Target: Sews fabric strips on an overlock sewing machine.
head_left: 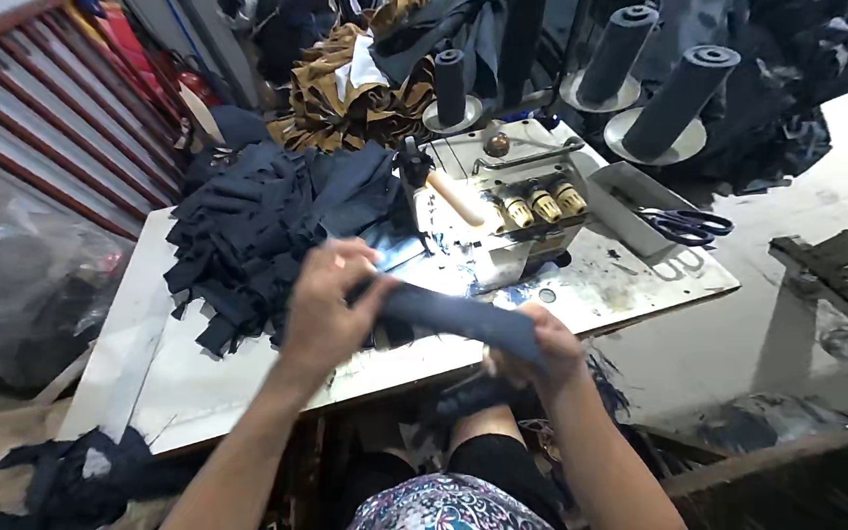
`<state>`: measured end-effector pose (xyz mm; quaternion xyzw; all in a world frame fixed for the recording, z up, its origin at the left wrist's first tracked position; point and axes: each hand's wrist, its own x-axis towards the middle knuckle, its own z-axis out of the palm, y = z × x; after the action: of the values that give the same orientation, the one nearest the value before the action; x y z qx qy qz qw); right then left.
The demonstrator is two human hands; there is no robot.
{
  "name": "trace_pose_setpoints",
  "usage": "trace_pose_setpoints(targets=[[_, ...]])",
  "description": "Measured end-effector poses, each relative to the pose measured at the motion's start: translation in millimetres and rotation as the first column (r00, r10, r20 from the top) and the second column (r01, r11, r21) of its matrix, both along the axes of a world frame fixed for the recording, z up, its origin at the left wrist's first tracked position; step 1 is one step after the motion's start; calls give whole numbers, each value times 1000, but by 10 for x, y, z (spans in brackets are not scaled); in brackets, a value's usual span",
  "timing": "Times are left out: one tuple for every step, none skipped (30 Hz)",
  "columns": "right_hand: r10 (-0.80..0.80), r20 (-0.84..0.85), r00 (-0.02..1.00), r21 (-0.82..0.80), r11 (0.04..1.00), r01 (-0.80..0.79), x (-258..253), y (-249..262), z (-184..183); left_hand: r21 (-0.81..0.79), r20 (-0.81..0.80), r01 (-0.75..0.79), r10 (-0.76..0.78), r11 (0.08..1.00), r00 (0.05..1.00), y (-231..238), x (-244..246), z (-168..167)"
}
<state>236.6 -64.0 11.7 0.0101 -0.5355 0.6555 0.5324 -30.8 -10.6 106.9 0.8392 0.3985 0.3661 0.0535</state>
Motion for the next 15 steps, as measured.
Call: trace_pose_setpoints(targets=[[-35, -30, 999, -54, 998, 33, 67, 52, -36, 100, -104, -117, 127, 988, 986, 156, -153, 38], [-102, -29, 994, -160, 982, 96, 83, 96, -82, 173, -182, -208, 238, 963, 954, 297, -284, 38], [-178, 4, 984, -289, 942, 172, 50, 136, -138, 208, -217, -250, 294, 946, 931, 378, -340, 9], [-222, 52, 974, -388, 894, 225, -1, 183, -189, 220, -231, -229, 279, 948, 932, 383, -298, -29], [-244, 94, 965, -460, 849, 259, -60, 226, -230, 239, -239, -165, 223, 957, 945, 334, -166, -98], [-250, 104, 963, -521, 811, 267, -111, 250, -277, 252, -241, -67, 129, 965, 962, 242, 3, -230], [-254, 83, 964, -571, 780, 255, -138, 261, -333, 238, -247, 39, 21, 970, 969, 141, 162, -408], [-260, 33, 965, -601, 766, 227, -134, 274, -385, 203, -244, 136, -85, 970, 966, 83, 289, -587], [-261, -39, 965, -609, 771, 184, -105, 287, -438, 141, -247, 202, -163, 969, 955, 65, 352, -736], [-247, -121, 961, -597, 792, 128, -63, 294, -496, 101, -252, 229, -198, 968, 947, 71, 354, -853], [-236, -179, 955, -587, 805, 89, -20, 298, -533, 90, -265, 232, -201, 969, 943, 98, 316, -924], [-237, -216, 947, -594, 802, 65, 16, 302, -538, 92, -279, 226, -193, 970, 941, 142, 265, -954], [-253, -214, 944, -619, 783, 70, 40, 303, -519, 89, -297, 225, -190, 970, 936, 188, 217, -963], [-270, -193, 943, -646, 759, 85, 42, 305, -497, 93, -314, 224, -185, 970, 931, 218, 187, -963], [-275, -179, 945, -660, 746, 92, 28, 317, -482, 101, -328, 218, -174, 971, 929, 226, 183, -953]])
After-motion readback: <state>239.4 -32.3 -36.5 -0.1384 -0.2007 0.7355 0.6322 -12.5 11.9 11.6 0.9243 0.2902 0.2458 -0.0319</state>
